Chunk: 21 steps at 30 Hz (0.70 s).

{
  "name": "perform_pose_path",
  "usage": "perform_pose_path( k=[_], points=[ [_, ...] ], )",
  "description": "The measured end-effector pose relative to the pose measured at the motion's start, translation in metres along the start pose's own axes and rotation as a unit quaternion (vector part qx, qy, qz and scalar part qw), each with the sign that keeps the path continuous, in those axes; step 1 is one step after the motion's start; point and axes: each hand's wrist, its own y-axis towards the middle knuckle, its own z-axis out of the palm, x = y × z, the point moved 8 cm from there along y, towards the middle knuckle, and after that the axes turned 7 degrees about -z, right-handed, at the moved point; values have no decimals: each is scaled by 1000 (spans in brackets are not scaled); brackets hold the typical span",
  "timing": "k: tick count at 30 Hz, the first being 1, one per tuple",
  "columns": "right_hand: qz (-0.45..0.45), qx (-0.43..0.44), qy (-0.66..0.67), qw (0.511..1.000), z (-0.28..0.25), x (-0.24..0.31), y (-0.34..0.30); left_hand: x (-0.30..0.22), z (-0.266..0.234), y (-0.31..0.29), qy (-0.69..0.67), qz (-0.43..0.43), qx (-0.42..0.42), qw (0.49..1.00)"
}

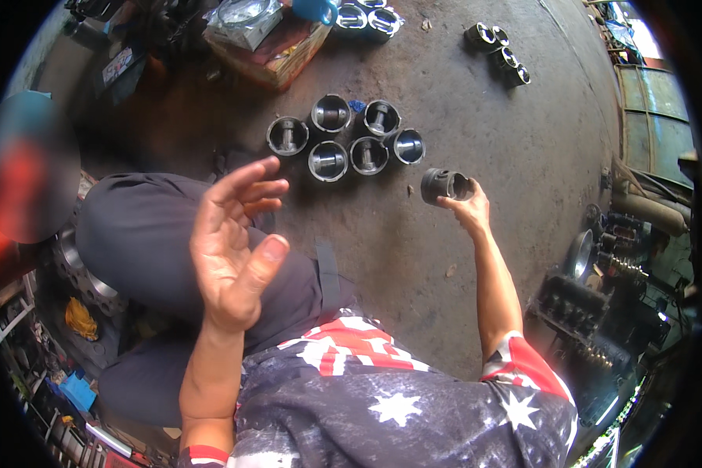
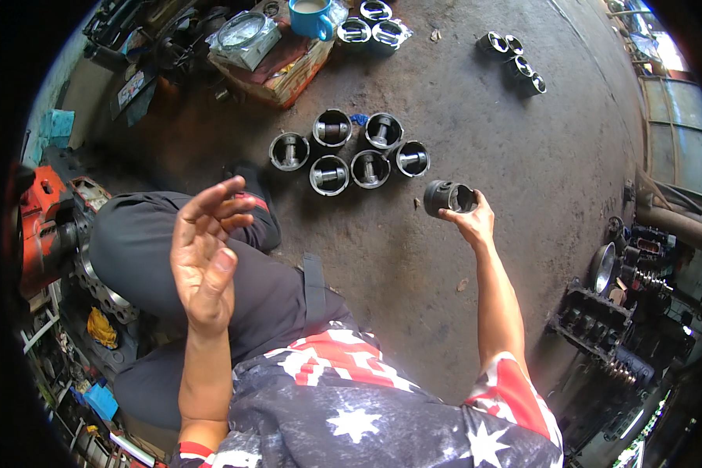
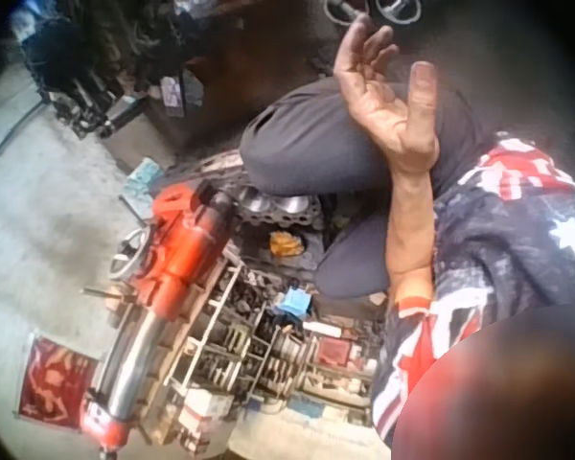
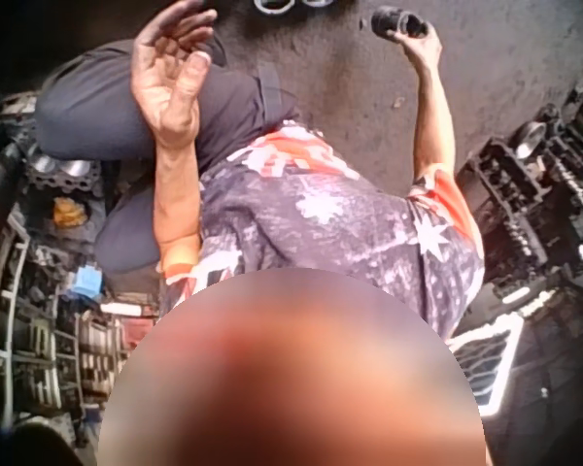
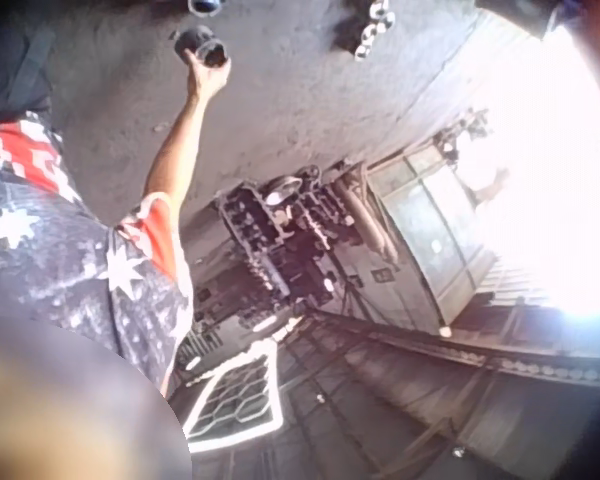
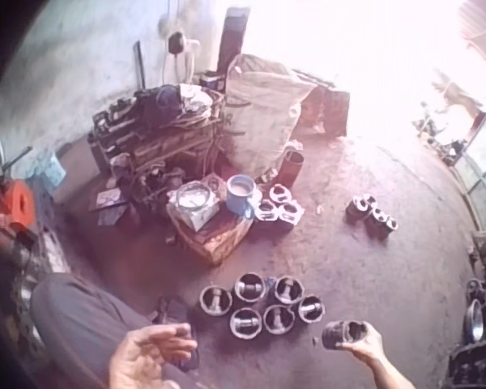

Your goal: The person uses a torque wrench to tighten bolts on an engine block, then picks up a piston and inserts a wrist pin into it. The person repeats the wrist pin insertion with another piston.

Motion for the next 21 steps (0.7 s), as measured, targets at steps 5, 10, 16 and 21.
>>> perform_pose_path(
  k=[5,10,16,21],
  points=[
    [-60,64,467,880,-10,97,-81,52,61,-26,-209,-203,38,956],
    [-183,200,566,778,-15,230,-156,56,71,-24,-277,-149,53,948],
    [-451,274,398,751,-26,343,-210,21,18,-32,-263,-45,0,964],
    [-191,347,498,771,-6,319,-176,28,-9,-41,-331,-60,-7,942]
  ],
)
